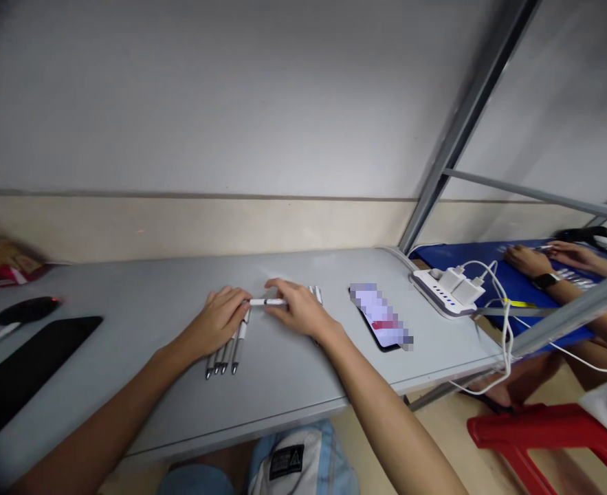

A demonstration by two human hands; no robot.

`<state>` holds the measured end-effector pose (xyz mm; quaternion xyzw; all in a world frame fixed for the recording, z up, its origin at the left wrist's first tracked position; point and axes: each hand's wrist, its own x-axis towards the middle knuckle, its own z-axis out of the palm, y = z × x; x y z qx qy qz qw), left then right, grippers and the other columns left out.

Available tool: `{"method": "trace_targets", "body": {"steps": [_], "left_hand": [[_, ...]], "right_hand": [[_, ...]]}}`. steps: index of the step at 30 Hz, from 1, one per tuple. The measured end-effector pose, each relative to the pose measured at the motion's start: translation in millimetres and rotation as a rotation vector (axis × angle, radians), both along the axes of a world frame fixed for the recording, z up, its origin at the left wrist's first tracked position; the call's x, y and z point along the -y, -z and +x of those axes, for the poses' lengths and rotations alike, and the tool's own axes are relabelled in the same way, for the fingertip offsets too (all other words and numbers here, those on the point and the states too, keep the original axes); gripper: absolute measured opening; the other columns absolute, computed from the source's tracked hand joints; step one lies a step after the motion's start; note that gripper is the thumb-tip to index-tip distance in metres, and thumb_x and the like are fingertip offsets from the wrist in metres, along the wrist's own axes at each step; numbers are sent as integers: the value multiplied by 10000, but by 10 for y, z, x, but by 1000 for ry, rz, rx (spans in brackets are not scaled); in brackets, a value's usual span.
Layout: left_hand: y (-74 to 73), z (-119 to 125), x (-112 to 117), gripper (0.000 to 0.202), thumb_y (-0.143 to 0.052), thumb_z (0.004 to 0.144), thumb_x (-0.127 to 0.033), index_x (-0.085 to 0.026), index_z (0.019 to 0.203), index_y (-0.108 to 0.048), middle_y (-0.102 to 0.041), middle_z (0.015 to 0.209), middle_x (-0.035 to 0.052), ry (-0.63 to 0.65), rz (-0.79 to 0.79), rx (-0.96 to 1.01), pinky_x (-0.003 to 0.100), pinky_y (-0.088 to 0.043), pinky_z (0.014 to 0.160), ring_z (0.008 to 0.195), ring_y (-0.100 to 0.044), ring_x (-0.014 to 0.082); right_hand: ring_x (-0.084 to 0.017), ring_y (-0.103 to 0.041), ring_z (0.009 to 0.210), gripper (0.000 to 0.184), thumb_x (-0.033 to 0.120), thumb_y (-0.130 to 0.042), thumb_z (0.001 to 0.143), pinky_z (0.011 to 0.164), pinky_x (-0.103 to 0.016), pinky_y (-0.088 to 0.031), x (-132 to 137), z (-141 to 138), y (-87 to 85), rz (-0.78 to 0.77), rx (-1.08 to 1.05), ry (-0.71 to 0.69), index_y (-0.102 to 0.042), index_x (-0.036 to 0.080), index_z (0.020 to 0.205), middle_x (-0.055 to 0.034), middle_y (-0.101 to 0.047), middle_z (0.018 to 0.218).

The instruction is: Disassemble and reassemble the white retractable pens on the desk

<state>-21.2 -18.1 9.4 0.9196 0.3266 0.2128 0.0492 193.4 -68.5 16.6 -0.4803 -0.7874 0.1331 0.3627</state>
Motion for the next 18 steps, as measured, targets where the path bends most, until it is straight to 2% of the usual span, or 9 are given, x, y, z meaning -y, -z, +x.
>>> {"method": "trace_targets", "body": {"steps": [4,6,8,11,12,14,15,16,18], "left_hand": [[-11,-22,-11,256,-298,979,-290,-205,936,-536,-587,887,20,-23,-29,13,348,-317,793,887,-473,199],[-24,-26,-6,257,-294,980,-293,-206,930,-531,-586,888,20,-24,-38,20,348,-320,795,886,-473,198],[-33,-28,-2,260,-291,980,-295,-206,913,-525,-581,872,19,-23,-44,26,348,-322,796,887,-475,199],[-30,-35,-8,250,-301,976,-297,-207,904,-522,-569,838,14,-30,-51,32,346,-325,789,869,-475,199],[-27,-38,-12,246,-305,974,-298,-206,904,-522,-565,833,14,-31,-53,34,345,-326,787,862,-475,198],[-19,-40,-19,245,-305,973,-297,-205,911,-523,-566,841,15,-28,-58,42,344,-329,790,863,-476,197],[-17,-38,-19,247,-301,974,-296,-205,914,-524,-567,849,17,-23,-61,46,344,-332,795,868,-477,197],[-17,-36,-18,251,-296,975,-295,-205,917,-524,-569,857,19,-16,-65,48,344,-334,800,874,-477,197],[-20,-30,-12,257,-287,977,-294,-206,917,-521,-568,861,21,-9,-71,49,344,-340,805,875,-473,196]], "right_hand": [[-139,-553,742,149,267,-523,907,687,-247,-386,-4,24,-14,0,-21,12,-610,189,1000,-48,-647,874],[-134,-538,691,201,315,-469,938,662,-247,-373,-12,30,-7,-59,-34,43,-620,182,941,-36,-640,796],[-129,-523,663,227,352,-482,929,647,-246,-369,-20,34,1,-82,-58,71,-603,184,1022,-29,-630,795],[-121,-513,678,359,324,-608,845,650,-238,-374,-32,44,10,-52,-96,32,-526,198,1171,-31,-615,894],[-118,-506,670,340,312,-613,839,643,-234,-370,-36,49,12,-55,-93,16,-534,199,1150,-24,-611,879],[-115,-482,635,178,320,-531,892,618,-233,-349,-42,56,15,-89,-72,33,-588,191,1001,-4,-593,767],[-115,-469,615,197,337,-475,922,605,-234,-337,-43,58,15,-109,-66,62,-600,186,926,2,-575,707],[-116,-461,603,238,359,-447,935,597,-236,-328,-43,58,14,-124,-67,90,-602,183,899,7,-559,672],[-116,-468,611,229,388,-516,899,597,-233,-327,-40,58,10,-118,-95,109,-590,186,979,14,-556,689]]}}
